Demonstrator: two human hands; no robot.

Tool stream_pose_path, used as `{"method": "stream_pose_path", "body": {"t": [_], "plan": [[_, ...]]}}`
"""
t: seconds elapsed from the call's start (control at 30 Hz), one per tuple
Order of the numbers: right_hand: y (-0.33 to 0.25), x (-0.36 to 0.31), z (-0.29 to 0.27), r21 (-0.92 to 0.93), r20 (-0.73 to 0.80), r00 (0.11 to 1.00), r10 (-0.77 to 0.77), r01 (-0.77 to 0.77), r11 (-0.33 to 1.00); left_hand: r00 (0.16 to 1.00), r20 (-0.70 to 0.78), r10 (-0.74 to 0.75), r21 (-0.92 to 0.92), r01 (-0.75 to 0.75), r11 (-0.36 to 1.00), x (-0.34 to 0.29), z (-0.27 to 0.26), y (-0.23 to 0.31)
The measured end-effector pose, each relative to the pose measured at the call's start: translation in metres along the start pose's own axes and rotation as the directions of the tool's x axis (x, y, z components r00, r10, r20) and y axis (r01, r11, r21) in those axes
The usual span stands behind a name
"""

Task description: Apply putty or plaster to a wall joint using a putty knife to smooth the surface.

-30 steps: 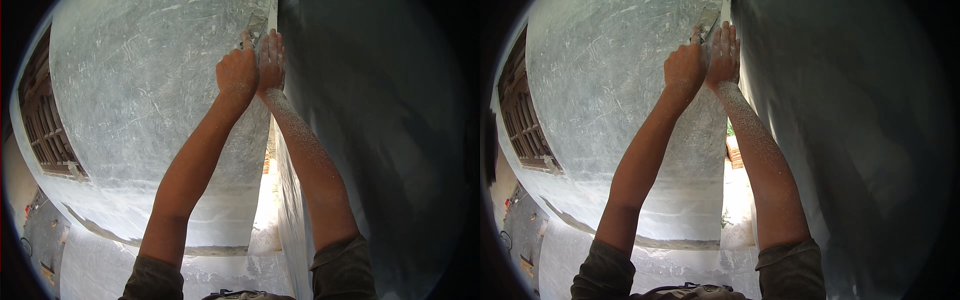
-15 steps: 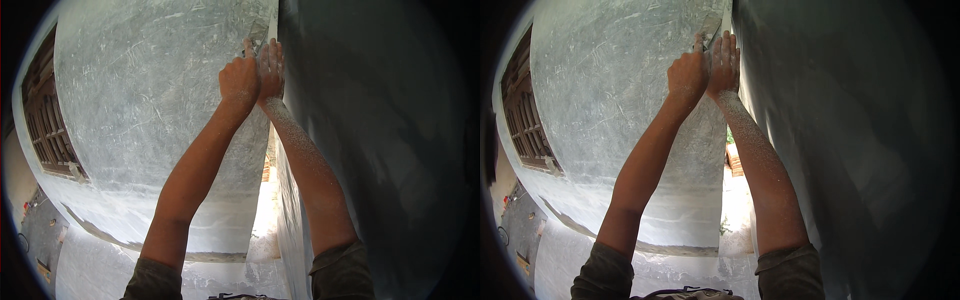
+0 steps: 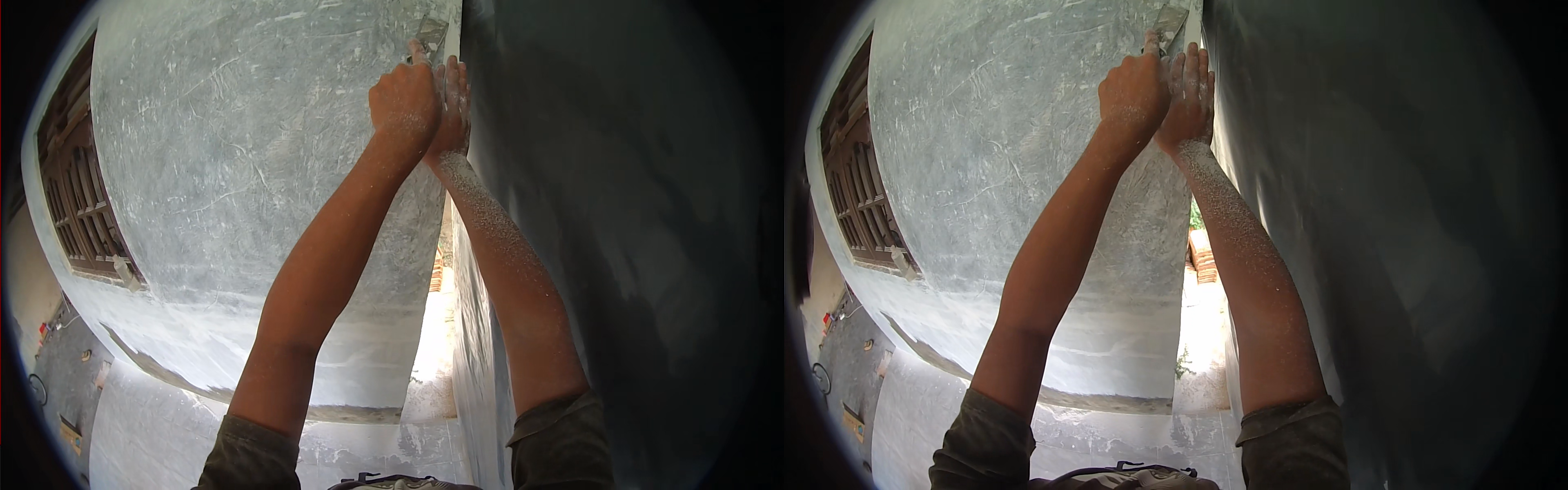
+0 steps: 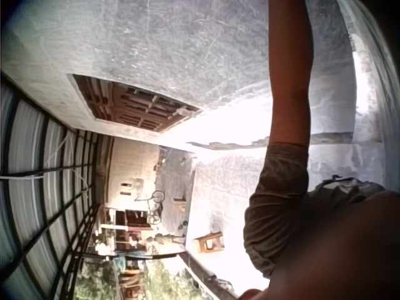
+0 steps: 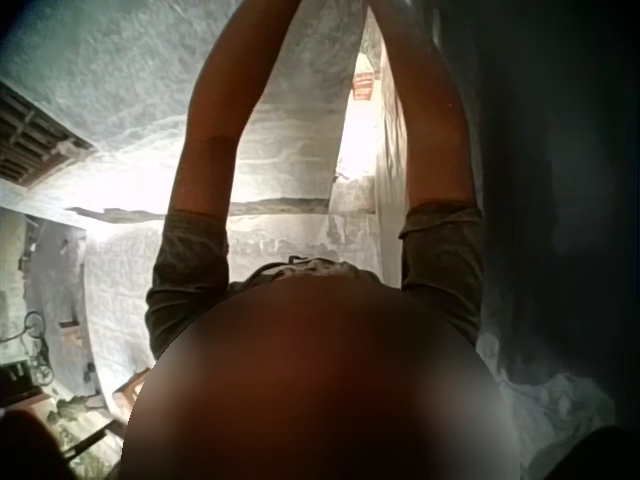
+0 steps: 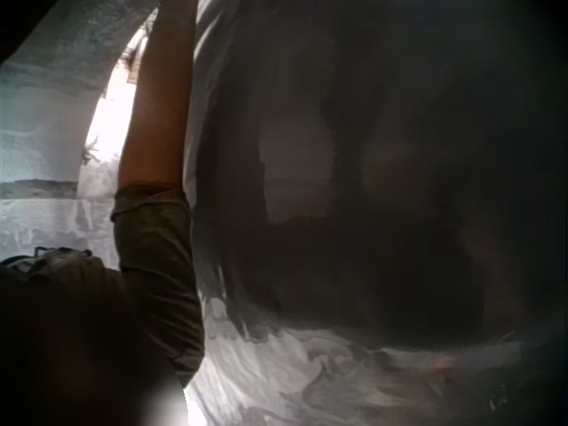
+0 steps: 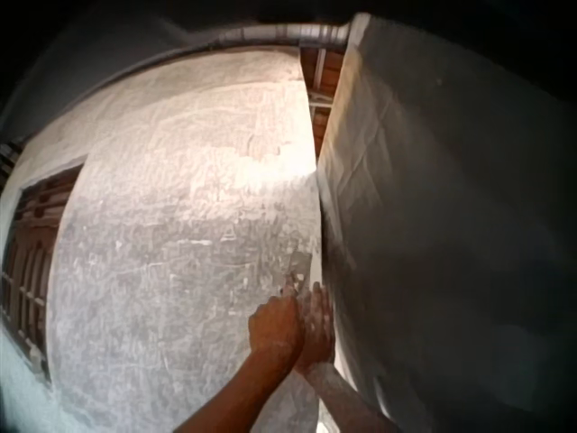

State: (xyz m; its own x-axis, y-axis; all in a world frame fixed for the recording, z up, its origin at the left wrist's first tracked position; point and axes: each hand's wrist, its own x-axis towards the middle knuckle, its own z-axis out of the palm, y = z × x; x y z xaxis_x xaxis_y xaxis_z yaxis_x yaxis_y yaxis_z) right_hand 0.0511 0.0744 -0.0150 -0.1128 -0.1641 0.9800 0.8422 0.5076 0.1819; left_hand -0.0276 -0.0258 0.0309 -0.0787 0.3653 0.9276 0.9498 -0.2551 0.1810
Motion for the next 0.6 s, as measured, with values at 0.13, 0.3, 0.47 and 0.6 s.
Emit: {"method": "stream_pose_path", "body": {"t": [0.13, 0.3, 0.47, 0.6], "plan": [[0.009, -0.003, 0.005, -0.052, -0.001, 1.0, -0.003, 0.003, 0.999, 0.998, 0.059, -0.022, 0.028, 0.021, 0.999, -0.013, 0.004, 0.0], [0.007, -0.003, 0.006, 0.009, 0.008, 1.0, 0.008, -0.009, 1.0, 0.996, 0.082, -0.031, 0.0, 0.031, 1.0, -0.008, -0.005, 0.0], [0.002, -0.001, 0.001, 0.105, -0.006, 1.0, 0.005, -0.004, 0.994, 0.999, -0.053, 0.012, -0.001, -0.012, 1.0, 0.005, -0.007, 0.005], [0.009, -0.004, 0.006, 0.019, -0.001, 1.0, 0.005, -0.005, 1.0, 0.993, 0.094, -0.073, 0.004, 0.073, 0.997, -0.017, -0.002, -0.002]]}}
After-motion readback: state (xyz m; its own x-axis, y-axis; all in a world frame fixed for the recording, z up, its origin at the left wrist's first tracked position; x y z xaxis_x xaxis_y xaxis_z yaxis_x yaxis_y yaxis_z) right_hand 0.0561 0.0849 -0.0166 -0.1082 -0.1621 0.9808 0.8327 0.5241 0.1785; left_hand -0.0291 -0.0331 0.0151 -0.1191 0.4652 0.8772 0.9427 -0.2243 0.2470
